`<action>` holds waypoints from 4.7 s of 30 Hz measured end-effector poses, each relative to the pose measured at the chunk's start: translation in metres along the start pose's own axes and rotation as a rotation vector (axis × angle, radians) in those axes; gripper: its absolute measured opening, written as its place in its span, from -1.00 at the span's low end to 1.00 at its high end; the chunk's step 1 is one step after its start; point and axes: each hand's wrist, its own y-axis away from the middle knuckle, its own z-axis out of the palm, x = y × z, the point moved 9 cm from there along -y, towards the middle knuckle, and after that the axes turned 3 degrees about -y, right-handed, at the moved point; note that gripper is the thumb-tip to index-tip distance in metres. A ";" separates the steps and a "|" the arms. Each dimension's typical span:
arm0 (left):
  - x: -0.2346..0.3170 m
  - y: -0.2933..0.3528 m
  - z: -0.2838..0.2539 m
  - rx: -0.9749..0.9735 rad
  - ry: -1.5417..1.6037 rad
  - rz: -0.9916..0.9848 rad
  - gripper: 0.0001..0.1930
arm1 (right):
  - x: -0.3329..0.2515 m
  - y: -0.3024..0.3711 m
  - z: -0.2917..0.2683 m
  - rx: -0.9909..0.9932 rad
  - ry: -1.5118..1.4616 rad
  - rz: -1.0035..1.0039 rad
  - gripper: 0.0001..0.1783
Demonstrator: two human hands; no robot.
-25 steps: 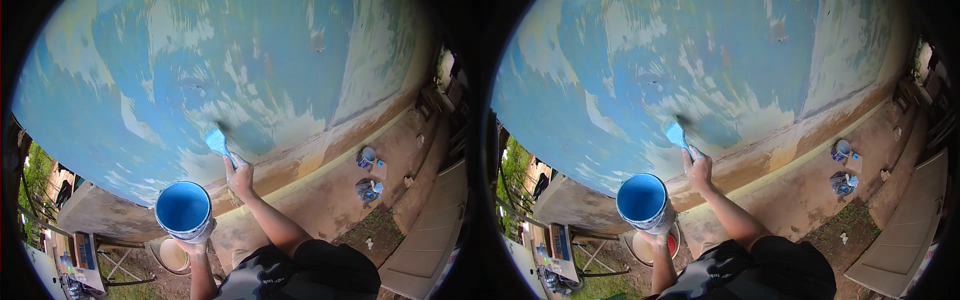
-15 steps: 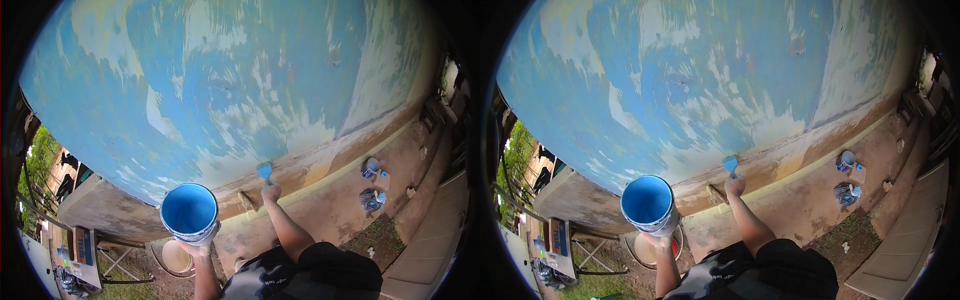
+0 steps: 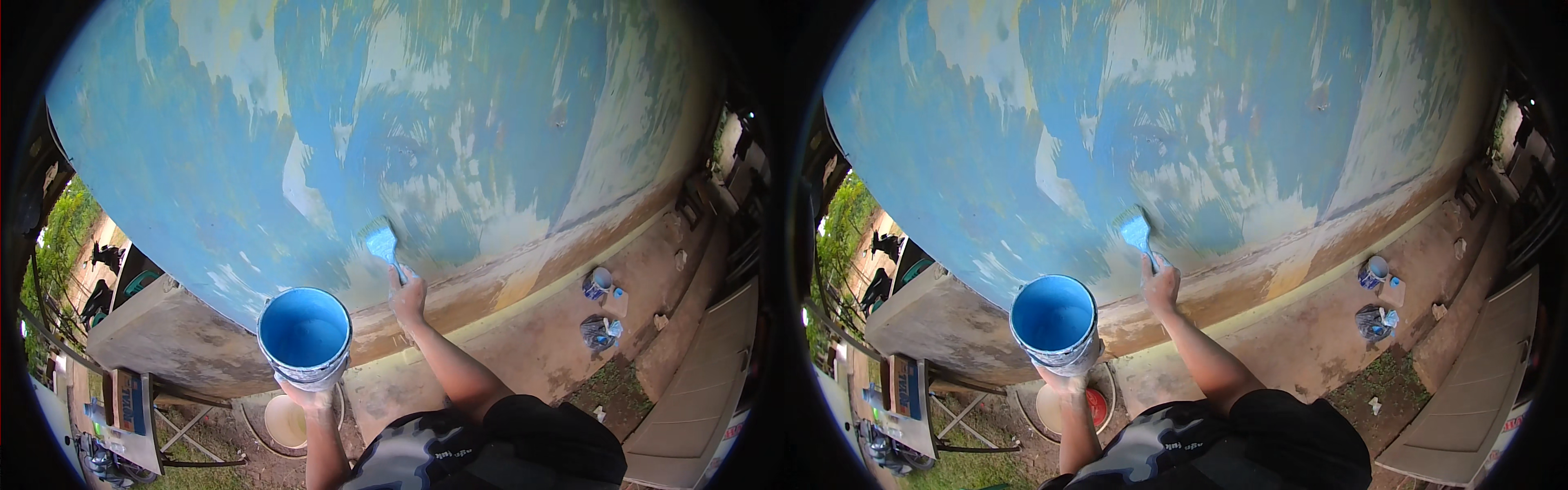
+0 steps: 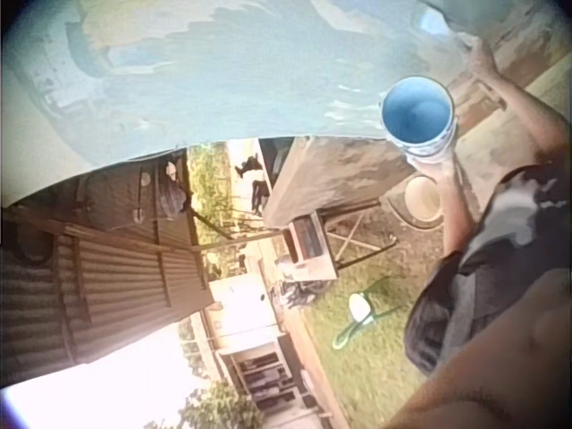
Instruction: The person paints a wall blue with a paintbrush, dipping the brush into a bucket of blue paint and applying it to the wall.
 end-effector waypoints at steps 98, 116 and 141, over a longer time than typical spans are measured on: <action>-0.016 -0.052 0.037 -0.174 -0.181 -0.203 -0.20 | -0.462 -0.125 -0.065 0.030 1.097 -0.910 -0.87; -0.034 -0.052 0.060 -0.047 -0.278 -0.061 -0.35 | -0.469 -0.159 -0.082 -0.107 1.261 -0.906 -0.89; -0.022 -0.023 0.087 -0.191 -0.162 -0.103 -0.21 | -0.625 -0.113 -0.027 0.109 1.216 -1.146 -0.85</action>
